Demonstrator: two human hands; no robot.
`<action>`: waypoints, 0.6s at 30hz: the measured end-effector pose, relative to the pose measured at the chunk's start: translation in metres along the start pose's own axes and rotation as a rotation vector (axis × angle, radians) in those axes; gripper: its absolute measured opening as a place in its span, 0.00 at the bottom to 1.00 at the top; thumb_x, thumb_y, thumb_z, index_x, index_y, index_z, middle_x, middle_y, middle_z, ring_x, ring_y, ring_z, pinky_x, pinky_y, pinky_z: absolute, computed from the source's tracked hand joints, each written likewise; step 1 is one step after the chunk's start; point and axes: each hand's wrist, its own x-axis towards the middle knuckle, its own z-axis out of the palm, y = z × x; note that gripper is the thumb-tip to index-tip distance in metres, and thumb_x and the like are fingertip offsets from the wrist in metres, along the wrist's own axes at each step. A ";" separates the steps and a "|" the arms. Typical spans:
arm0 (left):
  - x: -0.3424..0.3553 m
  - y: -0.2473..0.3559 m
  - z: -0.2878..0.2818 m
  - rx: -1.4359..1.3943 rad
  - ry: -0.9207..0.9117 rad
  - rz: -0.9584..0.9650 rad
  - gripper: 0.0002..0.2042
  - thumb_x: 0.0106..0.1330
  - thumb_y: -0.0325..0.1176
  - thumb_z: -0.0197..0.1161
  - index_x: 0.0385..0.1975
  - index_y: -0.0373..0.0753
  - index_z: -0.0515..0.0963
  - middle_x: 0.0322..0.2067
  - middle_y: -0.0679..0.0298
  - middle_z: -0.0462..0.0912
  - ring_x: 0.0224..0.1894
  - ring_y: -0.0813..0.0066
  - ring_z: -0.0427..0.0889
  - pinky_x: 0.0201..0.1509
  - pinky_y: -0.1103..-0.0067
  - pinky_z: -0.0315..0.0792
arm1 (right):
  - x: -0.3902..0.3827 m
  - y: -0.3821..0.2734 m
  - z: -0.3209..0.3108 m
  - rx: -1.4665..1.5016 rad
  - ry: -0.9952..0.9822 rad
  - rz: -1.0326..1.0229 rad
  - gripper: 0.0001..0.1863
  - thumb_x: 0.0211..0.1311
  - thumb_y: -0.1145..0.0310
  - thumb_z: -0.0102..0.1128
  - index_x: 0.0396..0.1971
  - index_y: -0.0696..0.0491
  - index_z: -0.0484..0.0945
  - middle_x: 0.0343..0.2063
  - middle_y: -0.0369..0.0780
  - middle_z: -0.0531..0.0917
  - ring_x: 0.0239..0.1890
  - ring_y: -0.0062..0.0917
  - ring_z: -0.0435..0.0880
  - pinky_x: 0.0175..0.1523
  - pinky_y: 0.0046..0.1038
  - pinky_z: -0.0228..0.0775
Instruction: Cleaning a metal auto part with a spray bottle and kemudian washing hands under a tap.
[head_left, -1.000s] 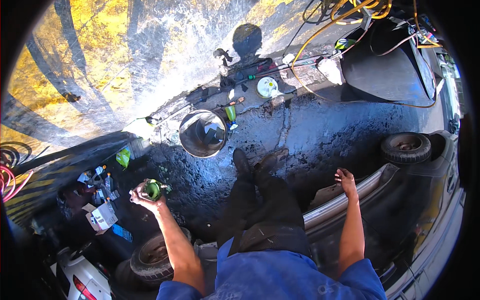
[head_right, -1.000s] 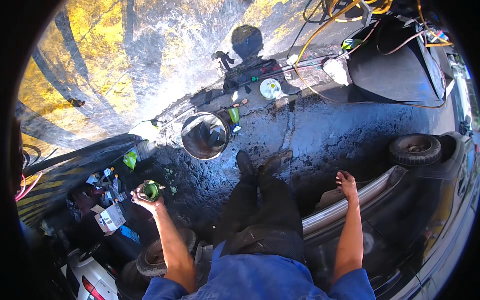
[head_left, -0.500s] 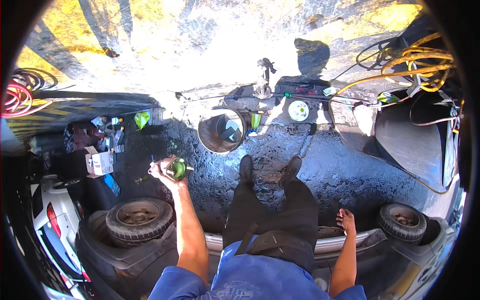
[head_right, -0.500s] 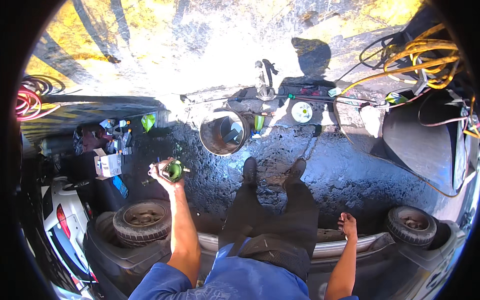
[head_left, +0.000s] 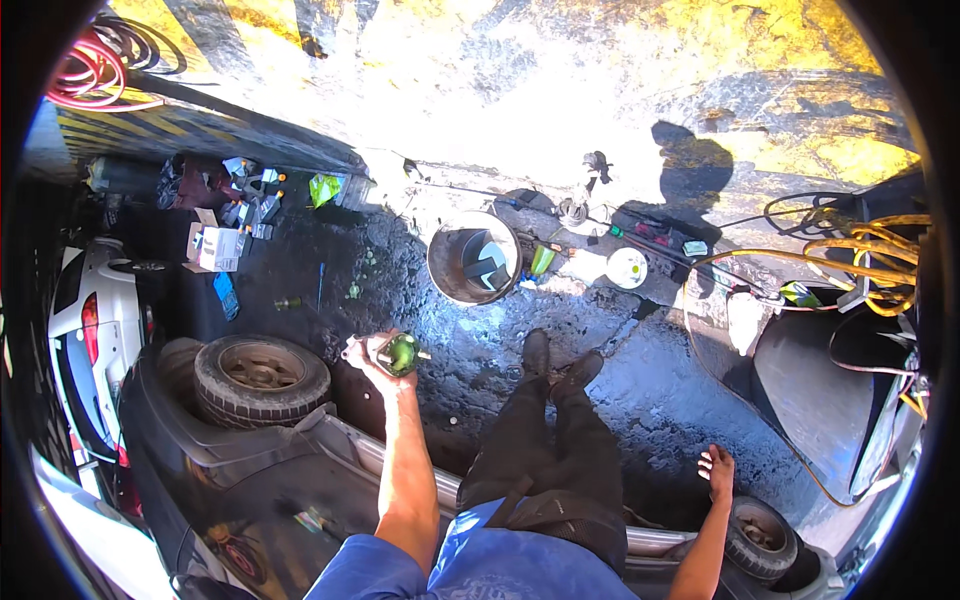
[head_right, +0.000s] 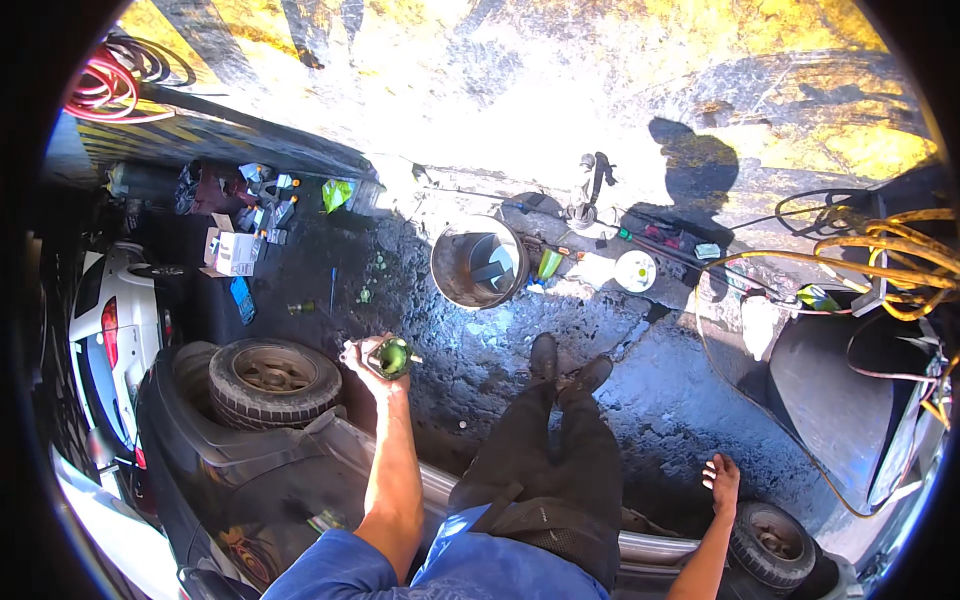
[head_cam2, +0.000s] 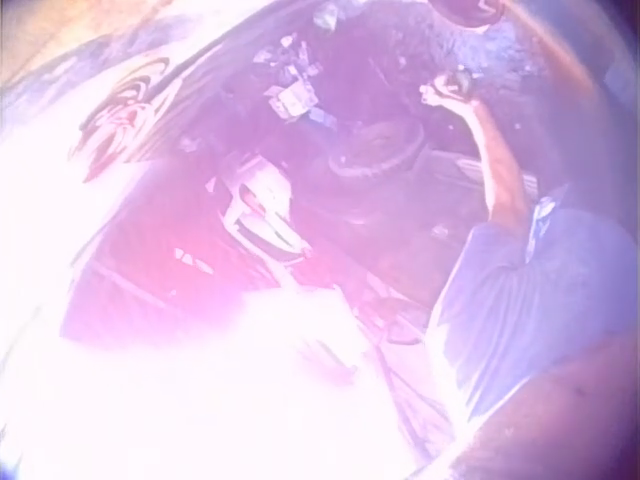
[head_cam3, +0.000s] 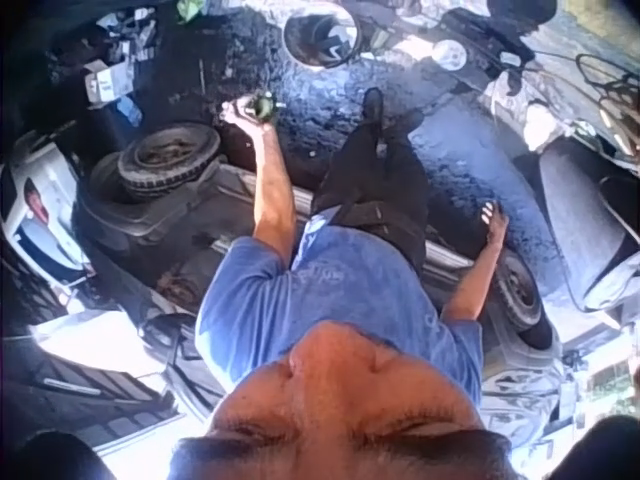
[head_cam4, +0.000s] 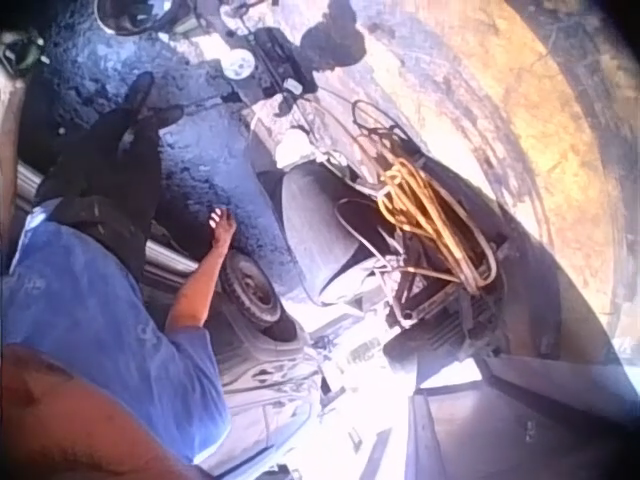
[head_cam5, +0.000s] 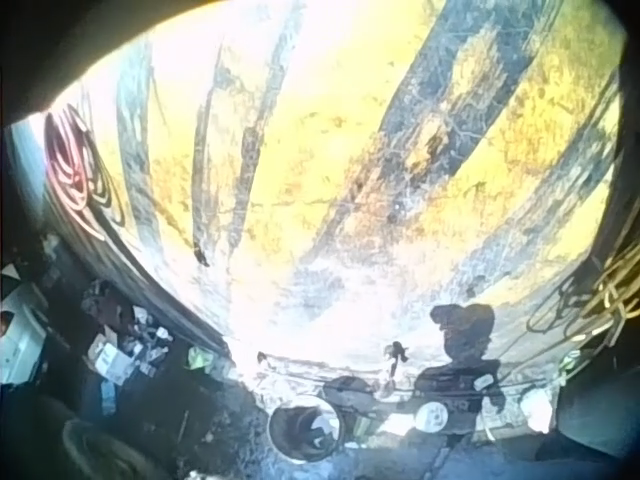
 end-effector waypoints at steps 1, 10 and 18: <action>0.000 0.003 -0.003 -0.005 0.035 -0.015 0.14 0.64 0.51 0.58 0.30 0.47 0.72 0.28 0.66 0.78 0.33 0.65 0.79 0.54 0.64 0.77 | 0.002 -0.005 0.009 -0.038 -0.013 -0.018 0.22 0.70 0.54 0.59 0.56 0.54 0.75 0.34 0.35 0.83 0.29 0.19 0.82 0.30 0.22 0.74; 0.009 0.052 -0.012 -0.024 0.129 0.081 0.13 0.64 0.47 0.58 0.26 0.45 0.73 0.24 0.65 0.77 0.31 0.66 0.77 0.52 0.66 0.75 | 0.043 -0.046 0.059 0.030 -0.325 -0.044 0.17 0.72 0.58 0.58 0.52 0.52 0.76 0.30 0.31 0.78 0.26 0.15 0.77 0.26 0.16 0.67; 0.126 0.117 -0.074 -0.228 0.159 0.197 0.08 0.65 0.44 0.60 0.30 0.49 0.74 0.29 0.68 0.77 0.34 0.70 0.76 0.47 0.68 0.76 | 0.025 -0.125 0.163 -0.185 -0.242 -0.152 0.21 0.70 0.55 0.60 0.53 0.55 0.76 0.34 0.33 0.80 0.28 0.15 0.78 0.28 0.18 0.68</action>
